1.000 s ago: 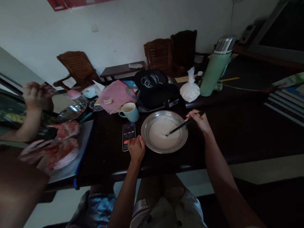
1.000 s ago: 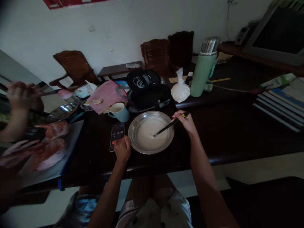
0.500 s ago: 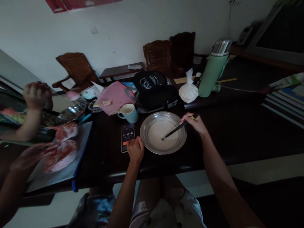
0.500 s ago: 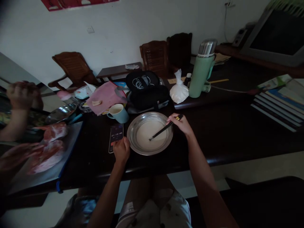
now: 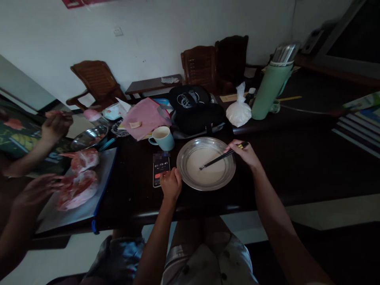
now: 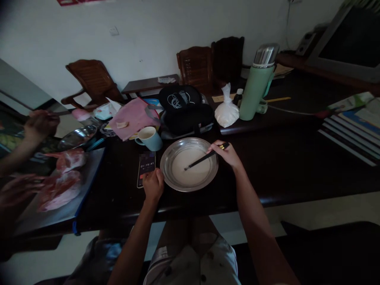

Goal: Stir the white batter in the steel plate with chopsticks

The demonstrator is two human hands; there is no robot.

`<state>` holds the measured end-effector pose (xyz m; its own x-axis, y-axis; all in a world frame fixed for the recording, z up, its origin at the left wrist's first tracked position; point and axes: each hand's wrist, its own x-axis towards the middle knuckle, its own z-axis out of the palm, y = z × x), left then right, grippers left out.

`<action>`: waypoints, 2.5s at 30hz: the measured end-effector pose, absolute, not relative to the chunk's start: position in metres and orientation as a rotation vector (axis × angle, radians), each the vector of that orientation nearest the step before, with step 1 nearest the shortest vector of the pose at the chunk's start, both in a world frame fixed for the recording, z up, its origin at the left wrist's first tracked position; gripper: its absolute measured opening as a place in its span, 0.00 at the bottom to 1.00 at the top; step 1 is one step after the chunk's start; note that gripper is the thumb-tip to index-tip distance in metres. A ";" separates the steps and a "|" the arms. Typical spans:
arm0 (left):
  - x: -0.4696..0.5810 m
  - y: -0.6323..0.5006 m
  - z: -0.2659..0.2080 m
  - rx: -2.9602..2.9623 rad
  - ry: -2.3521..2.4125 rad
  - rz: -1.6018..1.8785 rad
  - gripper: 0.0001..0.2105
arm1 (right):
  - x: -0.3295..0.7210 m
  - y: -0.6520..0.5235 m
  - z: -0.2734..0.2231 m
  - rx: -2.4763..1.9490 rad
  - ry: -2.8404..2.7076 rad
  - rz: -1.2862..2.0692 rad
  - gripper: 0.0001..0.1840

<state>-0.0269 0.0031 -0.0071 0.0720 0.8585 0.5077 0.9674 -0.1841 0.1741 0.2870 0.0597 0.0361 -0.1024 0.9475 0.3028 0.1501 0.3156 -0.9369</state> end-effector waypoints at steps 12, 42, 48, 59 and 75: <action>-0.026 0.006 -0.007 -2.216 -1.875 -0.848 0.15 | 0.287 0.059 0.038 -1.057 -1.496 0.973 0.18; -0.028 0.003 -0.006 -2.147 -1.889 -0.692 0.18 | 0.295 0.062 0.032 -1.109 -1.320 0.885 0.17; -0.028 0.003 -0.007 -2.145 -1.893 -0.716 0.17 | 0.287 0.060 0.035 -1.067 -1.557 0.946 0.18; -0.027 0.004 -0.008 -2.134 -1.892 -0.742 0.18 | 0.288 0.060 0.035 -1.066 -1.536 0.944 0.17; -0.026 0.003 -0.006 -2.131 -1.914 -0.736 0.18 | 0.289 0.063 0.033 -1.083 -1.418 0.880 0.16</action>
<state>-0.0256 0.0027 -0.0065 0.0464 0.8792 0.4742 0.9704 -0.1522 0.1874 0.2894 0.0632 0.0328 0.0105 0.9498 0.3126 0.1417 0.3080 -0.9408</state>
